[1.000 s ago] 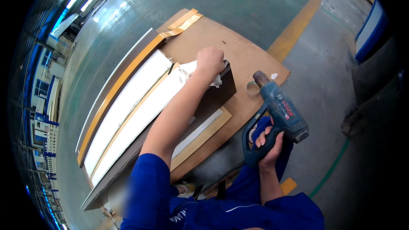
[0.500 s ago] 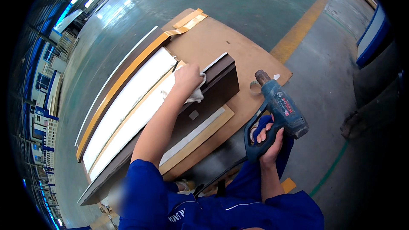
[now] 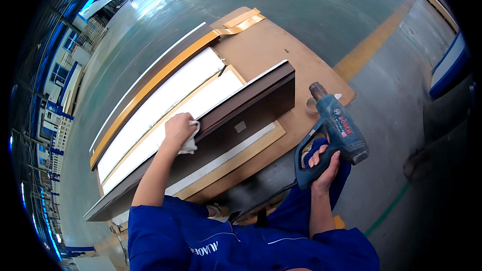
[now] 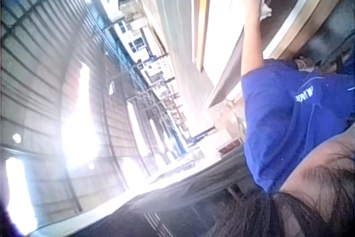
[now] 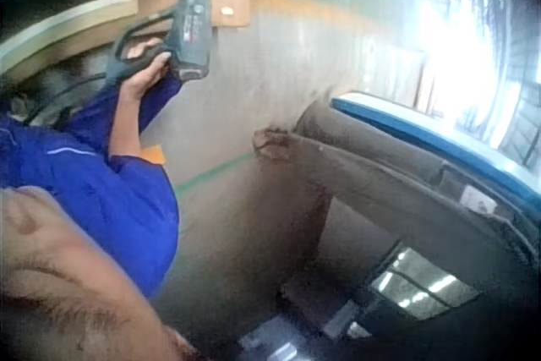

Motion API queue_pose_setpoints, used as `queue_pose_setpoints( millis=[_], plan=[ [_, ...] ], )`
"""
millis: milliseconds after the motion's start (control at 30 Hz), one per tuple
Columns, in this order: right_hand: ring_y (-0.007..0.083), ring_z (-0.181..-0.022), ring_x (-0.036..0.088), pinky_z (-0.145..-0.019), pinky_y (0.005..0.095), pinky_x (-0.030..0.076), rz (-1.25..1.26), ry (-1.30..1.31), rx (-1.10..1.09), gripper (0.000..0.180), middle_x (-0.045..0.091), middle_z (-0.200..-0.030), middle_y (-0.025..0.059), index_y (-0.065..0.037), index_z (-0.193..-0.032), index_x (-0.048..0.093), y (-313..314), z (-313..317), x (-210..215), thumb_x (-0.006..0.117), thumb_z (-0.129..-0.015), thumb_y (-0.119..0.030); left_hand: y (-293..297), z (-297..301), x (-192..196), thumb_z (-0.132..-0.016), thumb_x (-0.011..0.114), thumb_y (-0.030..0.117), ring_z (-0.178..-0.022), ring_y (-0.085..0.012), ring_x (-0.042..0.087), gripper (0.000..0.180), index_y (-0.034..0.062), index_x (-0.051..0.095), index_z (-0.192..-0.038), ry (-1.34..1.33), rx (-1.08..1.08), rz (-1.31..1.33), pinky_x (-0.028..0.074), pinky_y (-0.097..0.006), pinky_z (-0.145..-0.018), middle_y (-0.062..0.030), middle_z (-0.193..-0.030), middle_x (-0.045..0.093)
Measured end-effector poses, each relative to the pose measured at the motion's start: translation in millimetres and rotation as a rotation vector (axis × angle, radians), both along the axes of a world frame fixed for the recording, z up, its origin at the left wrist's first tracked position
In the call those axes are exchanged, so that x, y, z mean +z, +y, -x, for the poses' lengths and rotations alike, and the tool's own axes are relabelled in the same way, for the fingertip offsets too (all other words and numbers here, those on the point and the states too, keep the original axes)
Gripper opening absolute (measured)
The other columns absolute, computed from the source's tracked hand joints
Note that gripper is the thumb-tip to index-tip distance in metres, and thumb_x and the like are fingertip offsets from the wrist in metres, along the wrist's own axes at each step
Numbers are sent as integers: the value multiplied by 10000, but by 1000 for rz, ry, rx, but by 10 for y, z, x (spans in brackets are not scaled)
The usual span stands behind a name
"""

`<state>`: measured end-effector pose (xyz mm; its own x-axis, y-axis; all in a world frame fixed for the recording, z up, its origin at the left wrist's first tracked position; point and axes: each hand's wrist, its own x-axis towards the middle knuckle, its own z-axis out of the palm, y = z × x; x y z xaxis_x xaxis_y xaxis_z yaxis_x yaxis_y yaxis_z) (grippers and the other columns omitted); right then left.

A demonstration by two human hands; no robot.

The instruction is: The person uses a heat gun to warm a long wooden panel while simultaneously wiping its surface with a white cloth. They move along the length of the panel, applying heat and wiping in a continuous motion.

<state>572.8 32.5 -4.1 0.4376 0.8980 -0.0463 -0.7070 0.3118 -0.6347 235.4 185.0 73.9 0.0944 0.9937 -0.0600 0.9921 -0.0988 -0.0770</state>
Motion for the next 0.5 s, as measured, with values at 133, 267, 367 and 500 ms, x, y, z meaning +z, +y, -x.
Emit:
queue_pose_setpoints(
  millis=[133, 267, 367, 500],
  plan=[
    [140, -603, 485, -531, 259, 421, 5, 51, 32, 373, 450, -635, 60, -37, -928, 462, -7, 68, 85, 393, -926, -404, -358, 595, -26, -654, 653, 207, -804, -276, 614, 186, 110, 669, -813, 15, 82, -35, 486, -384, -684, -109, -827, 643],
    [135, -588, 507, -532, 267, 440, -10, 9, 272, 348, 512, -754, 82, -25, -945, 475, -12, 226, 86, 401, -931, -365, -704, 1200, -53, -667, 656, 196, -818, -265, 612, 181, 117, 657, -830, 29, 141, -59, 484, -374, -699, -92, -839, 643],
    [157, -606, 541, -531, 283, 458, -6, -6, 424, 279, 526, -784, 104, 4, -951, 471, -22, 389, 108, 442, -929, -272, -852, 1452, -56, -672, 652, 183, -835, -261, 606, 185, 114, 654, -844, 6, 169, -38, 481, -366, -716, -83, -856, 642],
    [163, -620, 551, -534, 293, 462, 9, -19, 550, 227, 528, -803, 97, 15, -961, 473, -8, 490, 100, 458, -923, -208, -827, 1514, -67, -675, 640, 173, -836, -272, 601, 188, 100, 649, -847, -78, 72, -57, 478, -369, -729, -92, -859, 636]
  ],
)
